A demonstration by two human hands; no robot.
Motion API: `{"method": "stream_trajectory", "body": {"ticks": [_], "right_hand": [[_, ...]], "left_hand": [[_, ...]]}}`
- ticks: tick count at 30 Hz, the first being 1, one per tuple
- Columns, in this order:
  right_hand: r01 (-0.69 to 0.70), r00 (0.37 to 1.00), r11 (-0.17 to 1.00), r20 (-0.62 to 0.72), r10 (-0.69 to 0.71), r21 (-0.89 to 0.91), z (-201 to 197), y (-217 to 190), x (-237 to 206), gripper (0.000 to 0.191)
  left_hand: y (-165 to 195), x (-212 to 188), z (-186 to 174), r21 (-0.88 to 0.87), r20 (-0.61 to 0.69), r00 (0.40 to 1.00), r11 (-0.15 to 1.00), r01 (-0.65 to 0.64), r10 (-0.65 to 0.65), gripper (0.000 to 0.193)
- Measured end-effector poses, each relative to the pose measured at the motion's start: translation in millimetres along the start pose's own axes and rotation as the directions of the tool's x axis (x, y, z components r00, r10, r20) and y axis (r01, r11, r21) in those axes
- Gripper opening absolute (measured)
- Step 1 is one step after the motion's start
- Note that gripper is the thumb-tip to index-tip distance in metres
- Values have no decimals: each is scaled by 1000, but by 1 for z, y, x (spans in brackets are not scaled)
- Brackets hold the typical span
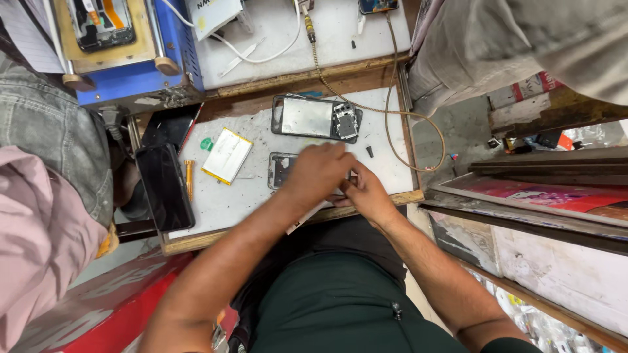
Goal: The person uses a small metal tool to scrape adhesive residue from the back of a disassembled smartphone. They repeatedly wipe the tool on a paper packet and continue scraping different areas of the phone's back housing. The person then places the phone down and picks up another disassembled phone frame, inspecting it briefly.
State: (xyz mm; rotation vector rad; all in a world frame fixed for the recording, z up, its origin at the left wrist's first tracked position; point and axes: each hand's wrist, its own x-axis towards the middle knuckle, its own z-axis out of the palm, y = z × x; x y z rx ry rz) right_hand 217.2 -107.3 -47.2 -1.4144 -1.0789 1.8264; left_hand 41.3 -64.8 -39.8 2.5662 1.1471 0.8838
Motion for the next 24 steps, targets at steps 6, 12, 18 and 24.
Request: {"method": "stream_trajectory", "body": {"ticks": [6,12,18,24], "right_hand": [[-64,998,998,-6,64,19,0,0,-2,38],[-63,998,998,1,63,10,3,-1,-5,37],[-32,999,999,16,32,33,1,3,-1,40],[-62,998,997,0,62,49,0,5,-1,38]], "left_hand": [[-22,-10,-3,68,173,964,979,193,-202,5],[-65,-36,-58,311,339,834,888,337,-435,9],[-10,-4,-10,-8,70,977,980,200,-199,10],[-27,-15,-4,-46,73,970,971,235,-231,18]]}}
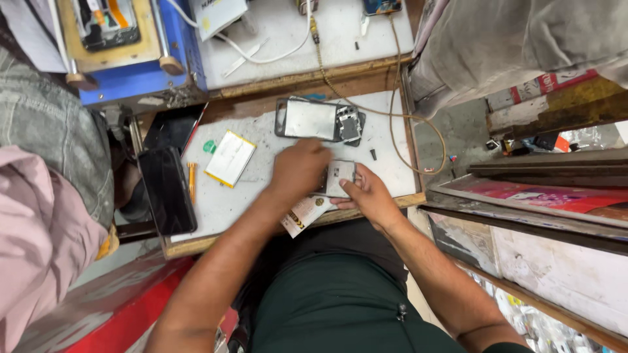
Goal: The person uses a small metal tool to scrape adhesive residue from the back of a disassembled smartphone. They repeatedly wipe the tool on a paper packet and continue scraping different areas of the phone's back housing. The person then places the phone down and picks up another disassembled phone frame, inspecting it briefly.
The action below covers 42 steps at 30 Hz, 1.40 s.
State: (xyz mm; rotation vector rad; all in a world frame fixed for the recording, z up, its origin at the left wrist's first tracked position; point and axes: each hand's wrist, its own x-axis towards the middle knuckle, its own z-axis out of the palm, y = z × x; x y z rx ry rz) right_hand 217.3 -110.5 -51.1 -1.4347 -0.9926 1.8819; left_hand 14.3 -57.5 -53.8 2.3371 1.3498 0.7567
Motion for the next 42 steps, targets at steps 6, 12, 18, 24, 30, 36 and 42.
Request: {"method": "stream_trajectory", "body": {"ticks": [6,12,18,24,30,36,42], "right_hand": [[-13,1000,1000,-4,13,-17,-4,2,-2,36],[-29,1000,1000,6,29,-8,-5,2,0,36],[-41,999,999,31,42,-6,-6,-1,-4,37],[-8,997,1000,80,7,7,-7,-8,-10,37],[8,995,994,97,-18,106,6,-1,-30,41],[22,998,976,45,-33,218,27,20,-44,46],[-49,998,955,40,39,293,35,29,-43,47]], "left_hand": [[-23,-16,-48,154,113,957,956,248,-266,15],[16,-10,1,-99,-47,993,989,-111,107,23],[-59,-36,-77,175,2,962,948,267,-272,27],[-49,-47,-110,262,-253,928,904,338,-274,28],[-25,-90,-75,240,-18,896,868,435,-444,23],[-23,-107,-61,203,-111,923,901,383,-368,7],[-13,-111,-52,-86,-147,897,909,408,-417,19]]}}
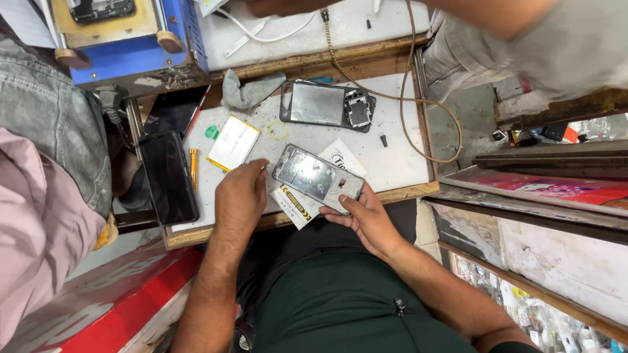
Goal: The person uses a small metal tool to scrape adhesive residue from the back of a disassembled smartphone. They repeatedly wipe the tool on a paper packet and continue scraping different areas of the phone's back housing. The person then places the phone down and picks up another disassembled phone frame, inspecting it briefly.
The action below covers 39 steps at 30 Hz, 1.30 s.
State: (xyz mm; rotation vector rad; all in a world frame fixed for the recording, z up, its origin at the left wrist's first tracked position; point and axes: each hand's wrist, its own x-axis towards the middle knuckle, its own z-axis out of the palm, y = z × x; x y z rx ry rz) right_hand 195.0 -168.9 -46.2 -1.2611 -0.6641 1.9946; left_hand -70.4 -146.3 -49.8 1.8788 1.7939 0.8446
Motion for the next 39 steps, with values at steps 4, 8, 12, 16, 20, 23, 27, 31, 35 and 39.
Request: {"method": "stream_trajectory", "body": {"ticks": [4,8,12,16,20,23,27,31,35,39], "right_hand": [[-22,1000,999,8,22,40,-2,0,1,45],[-42,999,997,15,41,59,-5,-1,4,45],[-76,997,993,7,75,95,-6,-3,5,43],[-76,997,992,-11,77,105,-4,-6,5,42],[-52,998,998,-23,53,28,-3,-14,4,44],[5,1000,1000,-3,-4,7,-6,-21,5,44],[62,998,996,10,-62,67,-2,-23,6,44],[116,993,989,5,-116,89,10,-21,8,43],[141,990,981,-35,-137,136,20,-26,13,47],[173,985,980,-9,-173,103,29,-30,21,48]], "left_hand": [[2,-2,5,137,37,995,987,87,-93,15],[-2,1,1,212,66,996,976,44,-59,18],[-4,5,-4,111,108,989,990,90,-102,15],[-4,1,-10,137,107,988,985,101,-116,20],[-3,-5,-13,229,82,993,971,69,-90,26],[-4,-4,-14,252,67,992,964,83,-103,26],[-3,-3,-21,115,78,990,987,112,-121,24],[16,-12,-20,-140,179,942,940,311,-285,18],[42,-25,-6,-290,468,879,923,254,-95,14],[43,-17,-2,-224,273,962,971,85,-21,11]]}}
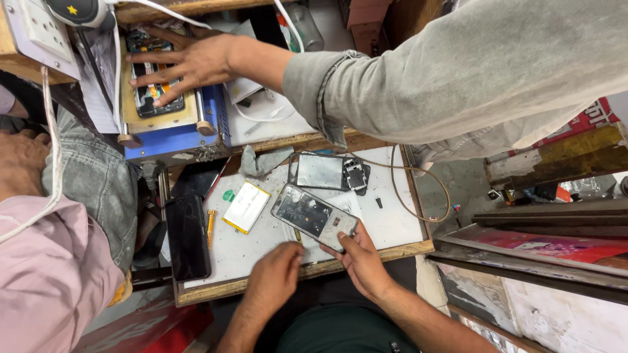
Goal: The person uses a small metal tool to scrape adhesive residue from the back of a disassembled smartphone. They repeatedly wipe the tool on a paper packet and continue scraping different areas of the phone's back housing. The person then places the phone down and picks up another disassembled phone frame, inspecting it briefly.
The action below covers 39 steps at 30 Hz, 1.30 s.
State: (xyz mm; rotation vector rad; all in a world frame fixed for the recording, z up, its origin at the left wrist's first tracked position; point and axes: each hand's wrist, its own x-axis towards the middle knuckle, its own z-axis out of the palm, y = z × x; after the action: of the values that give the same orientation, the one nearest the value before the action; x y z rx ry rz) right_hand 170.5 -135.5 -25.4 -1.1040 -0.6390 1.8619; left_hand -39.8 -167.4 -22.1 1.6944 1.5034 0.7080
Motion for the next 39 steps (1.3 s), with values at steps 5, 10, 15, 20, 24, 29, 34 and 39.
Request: {"method": "stream_trajectory", "body": {"ticks": [5,10,15,20,24,29,34,39], "right_hand": [[-55,998,993,7,56,-107,1,-8,4,47],[-123,992,986,-42,119,-113,-1,-9,-8,49],[-138,989,990,-49,136,-33,-4,4,-21,53],[-136,990,990,-43,134,-27,-9,8,-18,50],[-130,991,991,-9,130,-23,-11,9,-17,45],[-140,990,989,-20,139,-55,-13,10,-12,42],[-214,975,970,-96,203,-120,-11,7,-9,43],[-220,974,966,-89,209,-133,-7,4,-8,41]], "left_hand": [[-8,8,-23,23,-192,981,999,44,-38,11],[-8,11,-22,-172,-241,954,975,141,-180,27],[-14,19,3,-80,-222,972,995,54,-71,17],[-17,22,13,85,-125,992,995,42,-31,18],[-14,21,5,188,-148,989,981,42,-14,15],[-23,31,-9,6,-189,979,997,80,-78,15],[-28,35,-4,202,-209,974,978,-50,93,12],[-25,40,-2,150,-259,966,989,15,25,10]]}}
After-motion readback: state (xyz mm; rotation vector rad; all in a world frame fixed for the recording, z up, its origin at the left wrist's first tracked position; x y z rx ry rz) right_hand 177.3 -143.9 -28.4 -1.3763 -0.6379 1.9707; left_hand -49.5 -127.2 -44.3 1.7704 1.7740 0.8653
